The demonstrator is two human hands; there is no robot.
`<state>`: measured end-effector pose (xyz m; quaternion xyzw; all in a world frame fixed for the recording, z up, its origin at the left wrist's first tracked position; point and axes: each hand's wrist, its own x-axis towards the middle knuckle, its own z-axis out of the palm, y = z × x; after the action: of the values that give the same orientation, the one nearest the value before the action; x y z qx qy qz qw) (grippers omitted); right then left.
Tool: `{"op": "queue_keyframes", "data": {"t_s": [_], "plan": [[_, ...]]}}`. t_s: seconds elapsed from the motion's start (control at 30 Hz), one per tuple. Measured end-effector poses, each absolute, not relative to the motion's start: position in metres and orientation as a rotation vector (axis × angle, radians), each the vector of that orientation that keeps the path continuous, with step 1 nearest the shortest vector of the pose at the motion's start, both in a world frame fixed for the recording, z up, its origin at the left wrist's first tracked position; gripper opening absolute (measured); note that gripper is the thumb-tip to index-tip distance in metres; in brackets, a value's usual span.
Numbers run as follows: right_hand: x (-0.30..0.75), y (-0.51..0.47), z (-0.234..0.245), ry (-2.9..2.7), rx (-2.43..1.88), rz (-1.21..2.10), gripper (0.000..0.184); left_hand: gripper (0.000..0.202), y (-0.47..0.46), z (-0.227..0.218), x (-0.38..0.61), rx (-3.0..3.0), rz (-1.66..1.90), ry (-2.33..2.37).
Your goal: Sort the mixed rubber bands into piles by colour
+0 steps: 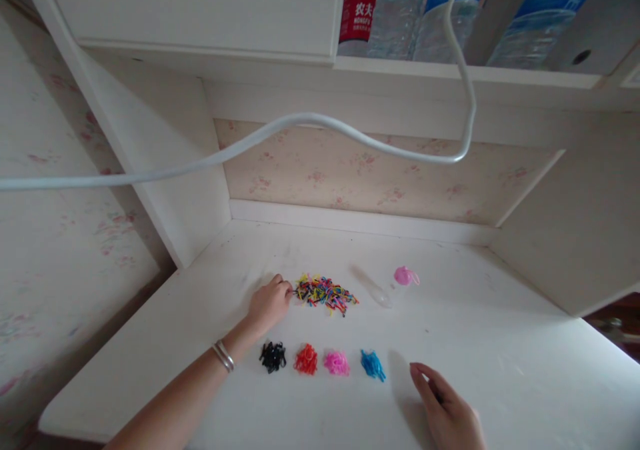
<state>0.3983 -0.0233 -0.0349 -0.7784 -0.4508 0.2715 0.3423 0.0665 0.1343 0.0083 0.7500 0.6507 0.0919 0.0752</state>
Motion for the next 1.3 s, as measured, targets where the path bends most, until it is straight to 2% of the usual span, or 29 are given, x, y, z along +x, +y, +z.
{"op": "queue_keyframes", "data": {"t_s": [0.3,0.67,0.93,1.3], "plan": [[0.396,-0.024,-0.031,-1.175,-2.039,0.711,0.057,0.028,0.136,0.008,0.063,2.244,0.369,1.967],[0.397,-0.025,-0.032,-1.194,-2.019,0.662,0.054,0.025,0.138,0.017,0.057,2.223,0.495,2.036],[0.394,-0.021,-0.03,-1.201,-2.001,0.616,0.052,0.024,0.094,0.034,0.045,2.186,0.708,2.071],[0.39,-0.024,-0.025,-1.254,-2.034,0.644,0.053,0.023,-0.006,-0.009,0.037,2.298,0.816,2.141]]}}
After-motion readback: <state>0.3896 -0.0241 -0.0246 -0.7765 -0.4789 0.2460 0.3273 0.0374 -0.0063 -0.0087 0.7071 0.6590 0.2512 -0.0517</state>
